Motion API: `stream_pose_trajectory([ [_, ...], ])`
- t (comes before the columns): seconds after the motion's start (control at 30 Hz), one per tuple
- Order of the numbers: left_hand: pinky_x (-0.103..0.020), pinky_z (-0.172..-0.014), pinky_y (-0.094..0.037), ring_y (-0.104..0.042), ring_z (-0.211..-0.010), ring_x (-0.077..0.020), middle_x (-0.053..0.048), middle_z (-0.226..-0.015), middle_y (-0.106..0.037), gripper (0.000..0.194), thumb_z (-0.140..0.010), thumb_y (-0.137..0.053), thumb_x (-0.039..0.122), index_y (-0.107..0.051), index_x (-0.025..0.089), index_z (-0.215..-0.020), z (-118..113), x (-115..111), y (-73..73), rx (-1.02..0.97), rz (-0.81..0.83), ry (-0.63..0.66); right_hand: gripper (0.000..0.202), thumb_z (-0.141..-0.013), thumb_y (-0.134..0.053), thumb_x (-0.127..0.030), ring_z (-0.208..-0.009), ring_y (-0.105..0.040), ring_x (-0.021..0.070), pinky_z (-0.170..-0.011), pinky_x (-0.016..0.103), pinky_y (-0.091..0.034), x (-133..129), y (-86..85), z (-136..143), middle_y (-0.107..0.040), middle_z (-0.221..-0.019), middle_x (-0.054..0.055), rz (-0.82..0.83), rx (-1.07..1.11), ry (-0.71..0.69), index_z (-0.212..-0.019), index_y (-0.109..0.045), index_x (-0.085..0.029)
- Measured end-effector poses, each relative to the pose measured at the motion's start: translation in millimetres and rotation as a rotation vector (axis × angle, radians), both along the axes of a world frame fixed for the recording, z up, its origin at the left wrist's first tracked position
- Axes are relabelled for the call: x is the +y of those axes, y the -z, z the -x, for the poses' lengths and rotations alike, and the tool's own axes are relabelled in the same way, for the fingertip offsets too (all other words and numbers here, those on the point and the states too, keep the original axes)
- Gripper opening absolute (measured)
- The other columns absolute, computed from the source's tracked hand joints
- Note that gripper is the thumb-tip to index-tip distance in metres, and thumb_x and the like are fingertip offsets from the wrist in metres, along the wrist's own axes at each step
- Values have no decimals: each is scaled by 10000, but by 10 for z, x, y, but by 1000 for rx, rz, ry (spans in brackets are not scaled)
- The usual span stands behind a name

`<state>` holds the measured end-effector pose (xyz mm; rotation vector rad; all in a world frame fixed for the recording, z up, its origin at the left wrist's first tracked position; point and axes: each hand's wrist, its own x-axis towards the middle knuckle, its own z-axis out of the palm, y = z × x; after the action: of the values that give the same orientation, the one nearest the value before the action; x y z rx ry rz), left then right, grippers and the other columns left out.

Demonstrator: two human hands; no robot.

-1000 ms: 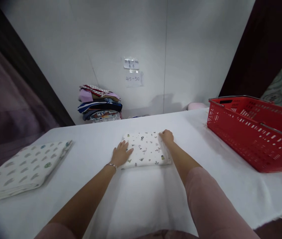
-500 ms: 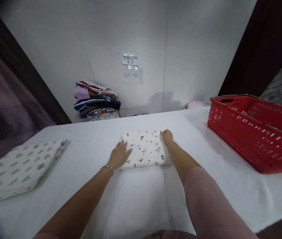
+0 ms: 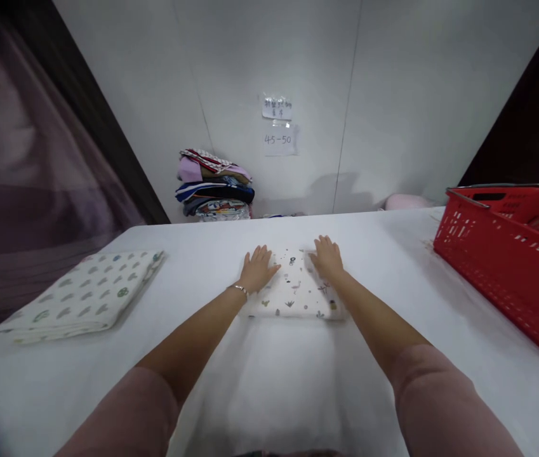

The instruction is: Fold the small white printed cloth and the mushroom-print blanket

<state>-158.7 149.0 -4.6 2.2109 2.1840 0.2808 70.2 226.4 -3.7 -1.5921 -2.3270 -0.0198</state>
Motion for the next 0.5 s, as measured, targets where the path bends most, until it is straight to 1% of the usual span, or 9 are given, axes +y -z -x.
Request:
stream_pose_trajectory([
  [0.07,-473,-1121,-59,-59,-1395,-246,-61,-1517,-148,676,-858,-247,582,-302,176,-1396,1,116,48,-15,23,2,579,-904,-303,-467,-1376,-120,250,-1092,442,-103,-31,51,96,-243,-1489,103,56,-89,-77,-1376,-340,-133],
  [0.17,-481,-1113,-104,-59,-1395,-247,-66,-1523,-113,728,-846,-209,609,-237,165,-1422,25,214,159,-79,110,-74,656,-892,-223,-559,-1374,-126,262,-1084,488,-82,-20,187,122,-231,-1493,99,182,-164,-54,-1405,-291,-155],
  [0.27,-481,-1107,-128,-26,-1398,-232,-52,-1527,-84,738,-841,-183,620,-200,179,-1433,52,237,241,-105,132,-98,681,-885,-161,-583,-1376,-114,263,-1078,506,-79,15,295,73,-204,-1503,88,215,-182,-36,-1425,-243,-176],
  [0.37,-475,-1098,-162,-12,-1399,-233,-47,-1528,-83,730,-838,-185,624,-202,195,-1429,62,235,265,-113,128,-90,684,-882,-153,-588,-1378,-104,256,-1080,504,-75,30,319,45,-192,-1507,79,216,-177,-38,-1428,-234,-185],
  [0.5,-467,-1087,-195,-19,-1399,-236,-51,-1527,-93,708,-842,-212,614,-223,206,-1420,54,225,248,-146,114,-95,683,-882,-165,-588,-1380,-96,255,-1080,509,-71,27,293,54,-174,-1512,75,240,-156,-42,-1430,-232,-185],
])
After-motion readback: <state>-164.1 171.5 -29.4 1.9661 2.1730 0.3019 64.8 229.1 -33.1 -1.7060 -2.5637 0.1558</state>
